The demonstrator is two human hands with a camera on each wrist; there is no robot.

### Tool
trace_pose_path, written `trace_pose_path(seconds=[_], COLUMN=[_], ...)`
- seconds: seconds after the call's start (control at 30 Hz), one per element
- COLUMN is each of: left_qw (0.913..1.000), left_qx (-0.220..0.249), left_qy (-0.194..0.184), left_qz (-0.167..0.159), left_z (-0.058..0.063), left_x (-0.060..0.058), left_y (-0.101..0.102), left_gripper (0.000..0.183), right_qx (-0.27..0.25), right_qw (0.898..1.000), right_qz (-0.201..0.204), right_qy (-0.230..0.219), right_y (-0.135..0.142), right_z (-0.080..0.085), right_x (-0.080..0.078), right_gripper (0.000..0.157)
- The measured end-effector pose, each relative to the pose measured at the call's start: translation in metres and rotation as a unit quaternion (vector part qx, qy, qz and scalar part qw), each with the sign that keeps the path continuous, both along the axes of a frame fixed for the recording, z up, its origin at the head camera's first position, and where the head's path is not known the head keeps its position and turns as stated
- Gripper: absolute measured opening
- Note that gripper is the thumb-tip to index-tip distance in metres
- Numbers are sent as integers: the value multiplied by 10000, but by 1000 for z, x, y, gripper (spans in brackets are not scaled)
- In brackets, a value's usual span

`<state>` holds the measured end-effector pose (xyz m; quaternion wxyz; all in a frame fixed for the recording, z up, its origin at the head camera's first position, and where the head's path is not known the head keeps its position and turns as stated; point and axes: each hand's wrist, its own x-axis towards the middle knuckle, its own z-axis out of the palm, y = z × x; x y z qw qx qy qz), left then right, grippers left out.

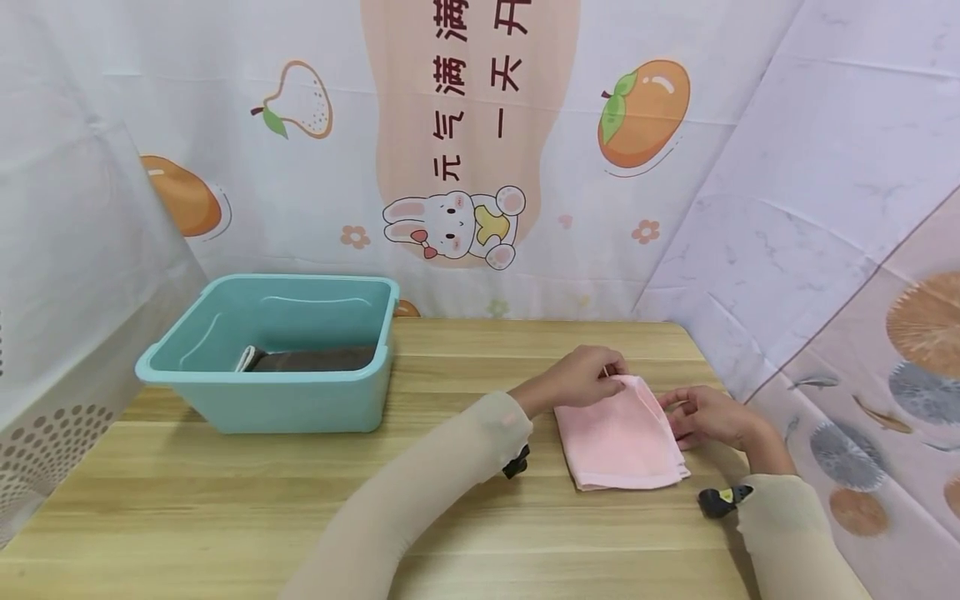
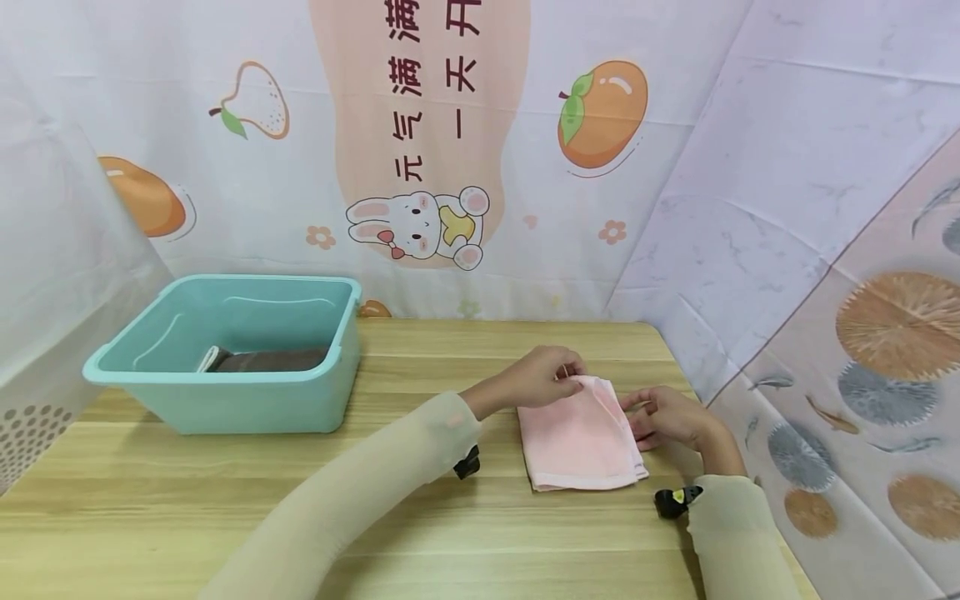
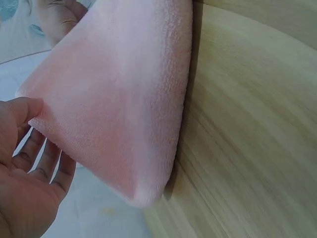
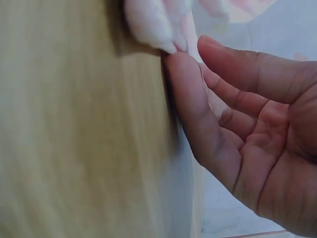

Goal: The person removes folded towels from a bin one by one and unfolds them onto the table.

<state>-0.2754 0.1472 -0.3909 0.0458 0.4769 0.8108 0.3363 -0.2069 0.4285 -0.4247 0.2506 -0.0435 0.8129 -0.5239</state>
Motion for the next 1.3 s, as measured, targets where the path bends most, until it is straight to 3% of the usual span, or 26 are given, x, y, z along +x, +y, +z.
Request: trace_pose_path(seconds=[0.43,0.57,0.93,1.3], left_qw=[9950,9927,9850,9750], left_qx=[814,917,1020,526], left_qy=[-534,-767,-1233,-1510], left_qz=[-202,-133,649,1542], left_z=[4,2,-22,-37], left_x=[1,1,-3,3], left_y=[-53,-74,-127,-163], left_gripper=[6,4,7,6], right_qx=[-22,-102,-105,-108], right_qw=[9999,9999,9999,9999], right_qz=[57,10,-106,-42], right_qy=[97,42,-54,-97], right_y=[3,4,4,3], right_z=[-6,-7,-6,-5], right_x=[2,3,4,-2], right_gripper=[45,46,51,52])
